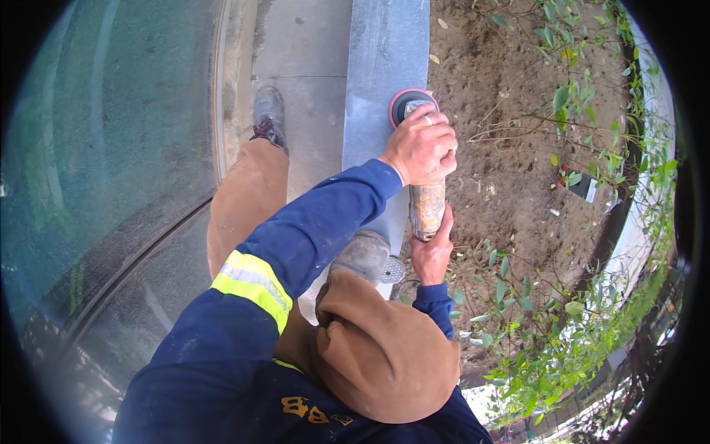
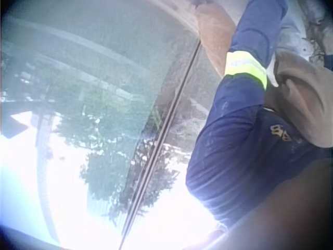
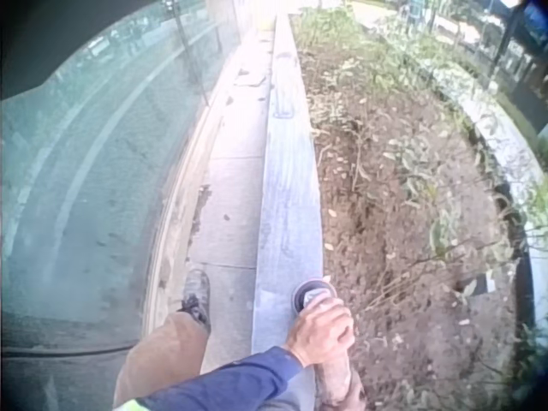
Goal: The person uses a handheld angle grinder to smooth a concrete curb edge. They hold the tool with both hands and move it along the curb surface, generating dust as they work.
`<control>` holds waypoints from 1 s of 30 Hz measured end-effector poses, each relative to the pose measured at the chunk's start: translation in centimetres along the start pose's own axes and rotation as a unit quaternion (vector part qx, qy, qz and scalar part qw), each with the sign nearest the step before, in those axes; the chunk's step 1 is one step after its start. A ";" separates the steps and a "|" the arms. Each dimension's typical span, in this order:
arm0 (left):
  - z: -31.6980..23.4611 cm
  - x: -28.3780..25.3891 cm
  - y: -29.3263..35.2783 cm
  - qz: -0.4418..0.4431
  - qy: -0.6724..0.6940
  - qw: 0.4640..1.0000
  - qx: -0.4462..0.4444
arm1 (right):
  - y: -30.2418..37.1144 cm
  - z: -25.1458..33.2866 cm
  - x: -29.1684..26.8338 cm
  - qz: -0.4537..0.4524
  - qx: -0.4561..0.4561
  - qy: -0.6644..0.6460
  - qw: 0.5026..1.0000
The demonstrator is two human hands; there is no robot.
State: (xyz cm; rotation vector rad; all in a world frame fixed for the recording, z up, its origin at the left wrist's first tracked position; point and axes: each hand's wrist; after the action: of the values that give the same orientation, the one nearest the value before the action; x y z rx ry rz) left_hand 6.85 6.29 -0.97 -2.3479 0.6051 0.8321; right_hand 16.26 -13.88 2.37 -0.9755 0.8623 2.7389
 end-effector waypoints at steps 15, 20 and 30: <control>2.2 -0.9 -2.2 -0.027 -0.011 1.000 0.003 | -3.3 1.1 -0.3 0.026 0.004 -0.012 1.000; -0.3 -1.9 1.5 -0.013 -0.001 1.000 -0.028 | 0.6 0.4 -0.1 0.058 0.019 -0.002 0.998; -1.4 -2.9 4.3 -0.009 0.008 0.999 -0.050 | 3.1 0.2 0.6 0.081 0.025 0.001 0.996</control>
State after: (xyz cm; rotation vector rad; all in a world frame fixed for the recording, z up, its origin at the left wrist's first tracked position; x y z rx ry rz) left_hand 2.91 2.83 0.36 -2.4482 0.5606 0.8547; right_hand 14.77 -16.39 3.62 -0.9394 1.0490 2.8337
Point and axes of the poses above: each hand's wrist, its own y-axis away from the middle knuckle, its own x-axis out of the palm, z = x × y, and after that the axes turned 8 degrees about z, right-handed
